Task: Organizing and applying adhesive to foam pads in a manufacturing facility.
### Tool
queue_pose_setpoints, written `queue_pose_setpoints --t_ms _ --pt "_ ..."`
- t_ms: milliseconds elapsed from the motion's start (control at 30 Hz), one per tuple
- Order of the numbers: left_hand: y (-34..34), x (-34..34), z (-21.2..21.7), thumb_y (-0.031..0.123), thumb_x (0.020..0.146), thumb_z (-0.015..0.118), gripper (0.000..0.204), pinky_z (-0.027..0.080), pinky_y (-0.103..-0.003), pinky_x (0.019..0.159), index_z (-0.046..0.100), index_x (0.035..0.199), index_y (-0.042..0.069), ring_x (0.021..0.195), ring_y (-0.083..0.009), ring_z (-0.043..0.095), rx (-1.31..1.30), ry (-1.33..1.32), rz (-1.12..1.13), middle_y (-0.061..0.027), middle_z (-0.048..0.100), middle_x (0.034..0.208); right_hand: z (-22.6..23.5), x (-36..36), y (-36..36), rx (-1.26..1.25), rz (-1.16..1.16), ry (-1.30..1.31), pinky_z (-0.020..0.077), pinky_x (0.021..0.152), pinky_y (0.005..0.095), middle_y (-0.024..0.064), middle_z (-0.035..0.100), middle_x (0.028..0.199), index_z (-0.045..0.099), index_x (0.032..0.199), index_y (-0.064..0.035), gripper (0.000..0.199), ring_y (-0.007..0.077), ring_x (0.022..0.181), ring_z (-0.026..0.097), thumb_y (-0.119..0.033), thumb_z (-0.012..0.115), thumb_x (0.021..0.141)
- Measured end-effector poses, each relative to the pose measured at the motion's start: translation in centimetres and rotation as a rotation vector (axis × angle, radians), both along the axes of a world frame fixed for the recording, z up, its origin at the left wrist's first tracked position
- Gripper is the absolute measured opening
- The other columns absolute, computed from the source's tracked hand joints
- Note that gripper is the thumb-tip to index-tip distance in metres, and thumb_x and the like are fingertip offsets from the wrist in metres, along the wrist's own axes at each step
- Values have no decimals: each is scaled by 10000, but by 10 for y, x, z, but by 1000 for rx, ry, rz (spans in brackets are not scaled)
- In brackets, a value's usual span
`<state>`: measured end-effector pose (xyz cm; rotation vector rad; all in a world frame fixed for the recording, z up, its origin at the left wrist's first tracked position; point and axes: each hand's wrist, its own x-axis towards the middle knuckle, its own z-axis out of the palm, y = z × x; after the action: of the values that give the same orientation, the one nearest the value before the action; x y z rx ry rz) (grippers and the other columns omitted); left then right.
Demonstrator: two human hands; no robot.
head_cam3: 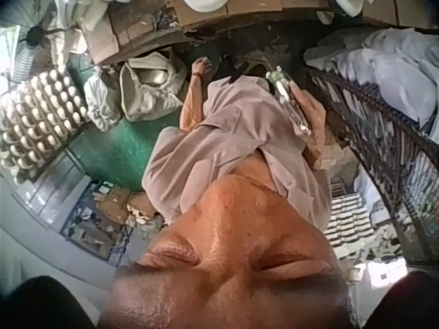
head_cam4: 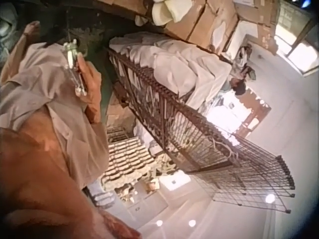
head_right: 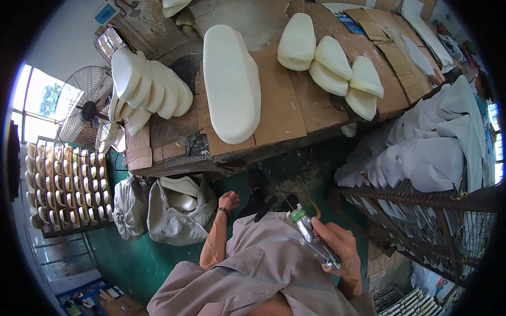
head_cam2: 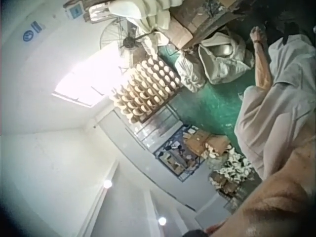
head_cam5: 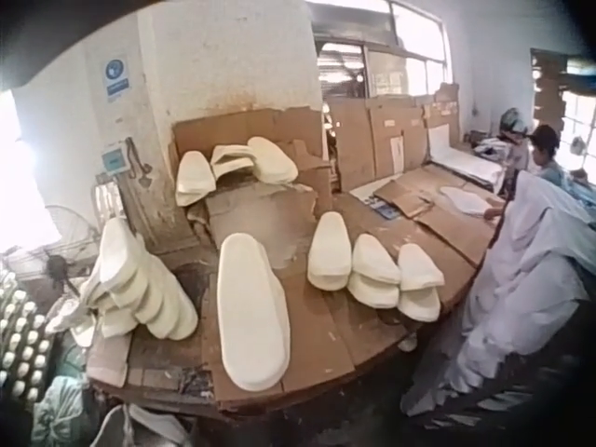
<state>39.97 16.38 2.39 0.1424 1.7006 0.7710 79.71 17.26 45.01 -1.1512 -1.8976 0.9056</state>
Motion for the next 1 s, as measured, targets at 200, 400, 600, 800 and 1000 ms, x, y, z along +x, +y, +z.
queue_pose_setpoints --t_ms 200,400,600,800,1000 --pt "65 18 54 210 989 625 357 598 -432 821 586 1305 50 967 -243 684 354 -99 200 -111 692 1105 1 13 -8 -93 9 -19 486 645 311 148 617 863 581 1317 44 579 235 686 595 -10 697 752" --pt "129 31 109 163 1011 570 395 569 -462 912 502 1368 6 1074 -269 641 577 -179 351 -142 636 1205 -2 30 -15 -108 -7 -67 489 663 312 158 633 865 583 1315 39 604 250 698 601 -1 703 725" --pt "166 35 132 122 989 591 480 532 -466 973 430 1424 -1 1133 -279 621 640 -265 488 -152 612 1271 0 45 -13 -123 -12 -73 489 667 325 168 633 864 577 1313 60 563 264 694 608 -38 700 772" --pt "188 43 138 97 984 593 406 519 -440 978 477 1365 19 1143 -264 616 734 -461 412 -121 635 1231 8 36 15 -11 -119 -33 514 698 322 166 659 886 563 1291 115 512 236 733 645 -94 699 844" --pt "196 43 144 126 970 632 343 513 -418 990 566 1297 46 1201 -256 596 901 -564 374 -98 644 1267 4 22 40 -11 -170 24 534 727 317 163 689 907 557 1328 75 525 227 776 678 -85 706 851"
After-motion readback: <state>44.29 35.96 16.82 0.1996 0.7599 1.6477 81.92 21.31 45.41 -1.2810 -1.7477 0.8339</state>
